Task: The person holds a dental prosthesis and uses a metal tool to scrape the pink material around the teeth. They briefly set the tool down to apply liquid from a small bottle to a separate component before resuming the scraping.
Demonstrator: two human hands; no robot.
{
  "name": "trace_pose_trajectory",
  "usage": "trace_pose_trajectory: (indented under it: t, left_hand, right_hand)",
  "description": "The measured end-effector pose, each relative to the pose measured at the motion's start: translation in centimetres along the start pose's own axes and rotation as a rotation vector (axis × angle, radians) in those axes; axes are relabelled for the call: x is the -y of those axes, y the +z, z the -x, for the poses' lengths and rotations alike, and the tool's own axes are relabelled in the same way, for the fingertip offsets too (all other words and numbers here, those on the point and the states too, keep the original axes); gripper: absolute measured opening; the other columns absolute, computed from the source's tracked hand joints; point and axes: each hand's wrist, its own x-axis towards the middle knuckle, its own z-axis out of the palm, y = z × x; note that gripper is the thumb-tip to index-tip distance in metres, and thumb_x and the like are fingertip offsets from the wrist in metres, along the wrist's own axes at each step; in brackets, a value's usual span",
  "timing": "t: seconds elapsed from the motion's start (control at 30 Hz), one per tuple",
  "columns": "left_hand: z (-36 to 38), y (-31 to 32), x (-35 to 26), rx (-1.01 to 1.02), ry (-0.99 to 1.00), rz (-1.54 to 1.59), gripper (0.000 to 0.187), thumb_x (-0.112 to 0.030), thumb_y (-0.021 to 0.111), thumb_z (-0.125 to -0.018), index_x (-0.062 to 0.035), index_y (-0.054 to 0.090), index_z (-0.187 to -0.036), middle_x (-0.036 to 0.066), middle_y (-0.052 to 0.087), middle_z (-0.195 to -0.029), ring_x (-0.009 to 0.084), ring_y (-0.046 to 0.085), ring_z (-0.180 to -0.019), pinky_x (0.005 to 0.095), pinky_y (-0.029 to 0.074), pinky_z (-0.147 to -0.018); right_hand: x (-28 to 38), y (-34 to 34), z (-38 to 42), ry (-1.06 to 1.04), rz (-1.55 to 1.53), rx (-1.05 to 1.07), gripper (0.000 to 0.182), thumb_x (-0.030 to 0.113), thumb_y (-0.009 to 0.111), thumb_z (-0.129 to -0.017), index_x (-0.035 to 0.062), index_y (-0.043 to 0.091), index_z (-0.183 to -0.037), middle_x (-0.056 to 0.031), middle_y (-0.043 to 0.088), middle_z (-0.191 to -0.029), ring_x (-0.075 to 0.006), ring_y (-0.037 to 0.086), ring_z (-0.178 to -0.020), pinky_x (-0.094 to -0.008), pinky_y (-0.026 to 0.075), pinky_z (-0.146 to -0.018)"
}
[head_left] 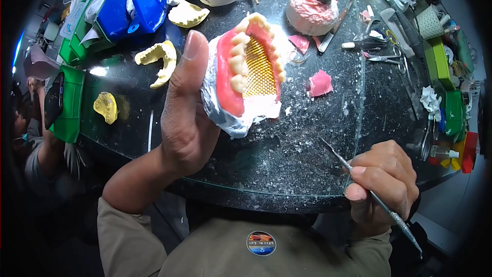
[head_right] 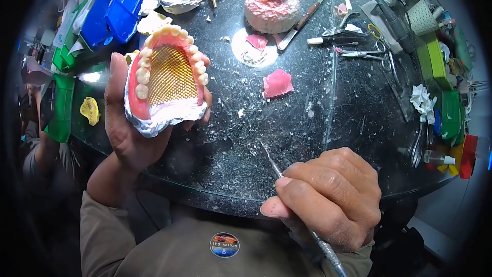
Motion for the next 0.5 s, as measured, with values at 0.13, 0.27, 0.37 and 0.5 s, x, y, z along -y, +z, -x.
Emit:
trace_pose_trajectory:
  t: [0.13,0.27,0.37,0.5]
  left_hand:
    - [0.00,-0.03,-0.04,0.021,-0.005,0.014,0.077,-0.066,0.018,-0.086,-0.0016,0.042,-0.120,0.013,0.055,-0.102,0.0186,0.058,-0.069,0.0227,0.044,-0.050]
    - [-0.12,0.03,-0.29,0.050,-0.026,0.027,0.077,-0.067,0.018,-0.086,-0.0017,0.042,-0.120,0.013,0.055,-0.102,0.0186,0.058,-0.069,0.0231,0.044,-0.049]
    - [-0.21,-0.10,-0.36,0.071,-0.033,0.027,0.077,-0.067,0.019,-0.085,-0.0017,0.042,-0.120,0.013,0.055,-0.102,0.0187,0.058,-0.069,0.0234,0.043,-0.049]
    - [-0.25,-0.02,-0.46,0.066,-0.051,0.050,0.077,-0.067,0.019,-0.085,-0.0019,0.042,-0.120,0.013,0.055,-0.102,0.0188,0.058,-0.069,0.0236,0.043,-0.049]
  right_hand:
    - [0.08,-0.02,-0.03,0.013,0.008,0.002,0.024,0.024,0.071,-0.074,0.0068,0.056,-0.081,-0.0048,0.058,-0.062,-0.0152,0.057,-0.052,-0.0256,0.044,-0.047]
    - [0.12,-0.07,0.00,0.016,0.019,0.009,0.024,0.025,0.071,-0.074,0.0073,0.057,-0.082,-0.0046,0.058,-0.062,-0.0149,0.057,-0.052,-0.0256,0.045,-0.047]
    - [0.09,-0.15,0.03,0.011,0.021,0.012,0.024,0.025,0.071,-0.074,0.0075,0.056,-0.082,-0.0044,0.058,-0.062,-0.0146,0.057,-0.053,-0.0257,0.045,-0.047]
    - [0.04,-0.05,0.09,-0.001,0.019,-0.012,0.024,0.025,0.071,-0.074,0.0076,0.056,-0.082,-0.0039,0.057,-0.061,-0.0142,0.057,-0.052,-0.0255,0.044,-0.047]
